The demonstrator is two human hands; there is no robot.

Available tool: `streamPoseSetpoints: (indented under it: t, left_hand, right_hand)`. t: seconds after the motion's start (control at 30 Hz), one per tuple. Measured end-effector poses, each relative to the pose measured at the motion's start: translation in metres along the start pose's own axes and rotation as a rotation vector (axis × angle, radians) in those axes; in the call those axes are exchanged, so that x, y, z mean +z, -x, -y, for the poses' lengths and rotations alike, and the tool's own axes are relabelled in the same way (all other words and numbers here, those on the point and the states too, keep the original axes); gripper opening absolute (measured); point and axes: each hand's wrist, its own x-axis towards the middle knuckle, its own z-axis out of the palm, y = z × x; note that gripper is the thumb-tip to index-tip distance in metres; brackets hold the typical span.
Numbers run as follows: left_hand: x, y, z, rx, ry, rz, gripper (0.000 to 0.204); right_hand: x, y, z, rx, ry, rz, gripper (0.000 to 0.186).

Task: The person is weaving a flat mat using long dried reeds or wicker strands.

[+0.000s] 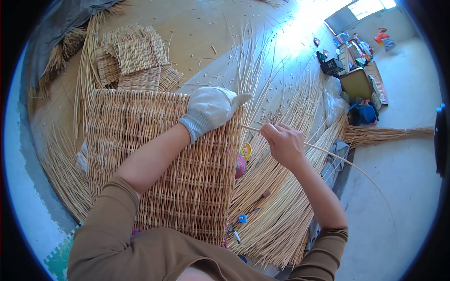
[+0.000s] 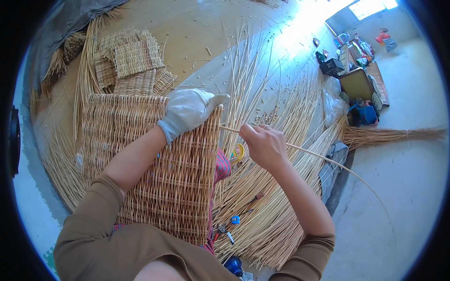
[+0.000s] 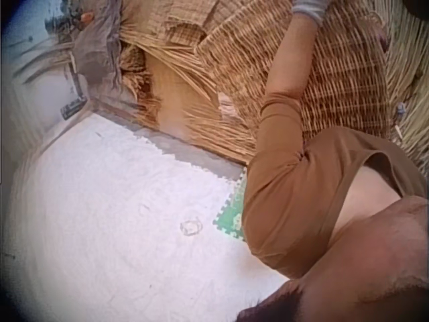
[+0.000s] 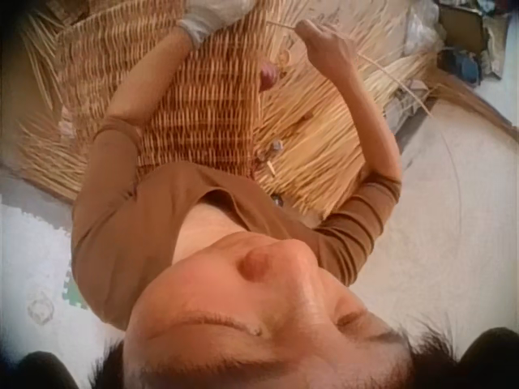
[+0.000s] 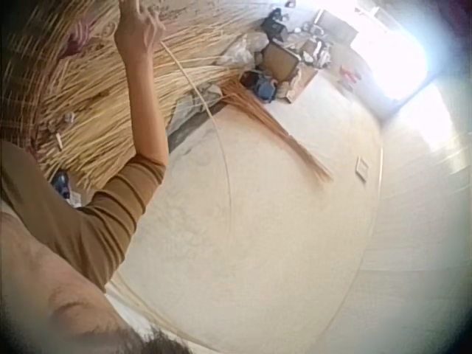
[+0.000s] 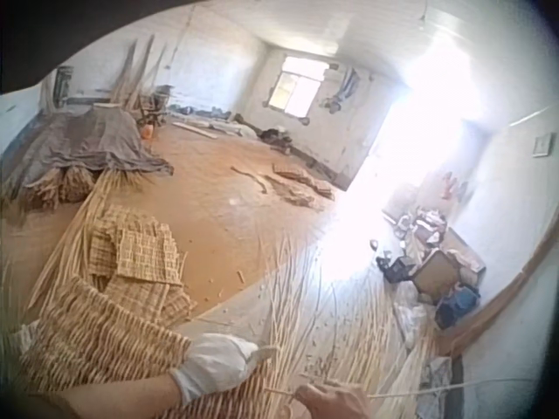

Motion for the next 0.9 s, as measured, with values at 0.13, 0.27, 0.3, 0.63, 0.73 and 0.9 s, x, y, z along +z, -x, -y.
streamPoseSetpoints:
  t: [0.13, 0.27, 0.3, 0.63, 0.73, 0.9]
  left_hand:
    - [0.007, -0.002, -0.002, -0.017, 0.104, 0.049, 0.081]
    - [0.013, -0.004, 0.003, -0.032, 0.066, 0.067, 0.081]
    - [0.014, -0.003, 0.003, -0.016, 0.081, 0.022, 0.081]
    - [0.018, -0.007, 0.003, -0.016, 0.063, -0.009, 0.074]
    - [0.014, -0.01, -0.005, -0.036, 0.07, -0.005, 0.073]
    - [0.007, -0.001, -0.009, -0.042, 0.14, 0.043, 0.074]
  right_hand:
    - [-0.004, -0.01, -0.009, -0.065, 0.11, 0.19, 0.004]
    - [-0.004, -0.019, -0.011, -0.086, 0.044, 0.288, 0.007]
    - [-0.004, -0.022, -0.011, -0.089, 0.066, 0.307, 0.011]
    - [0.016, -0.022, -0.014, -0.021, -0.082, 0.304, 0.019]
    - [0.035, -0.039, -0.006, -0.102, -0.161, 0.236, 0.018]
    - [0.044, -0.019, 0.007, 0.014, -0.212, 0.177, 0.017]
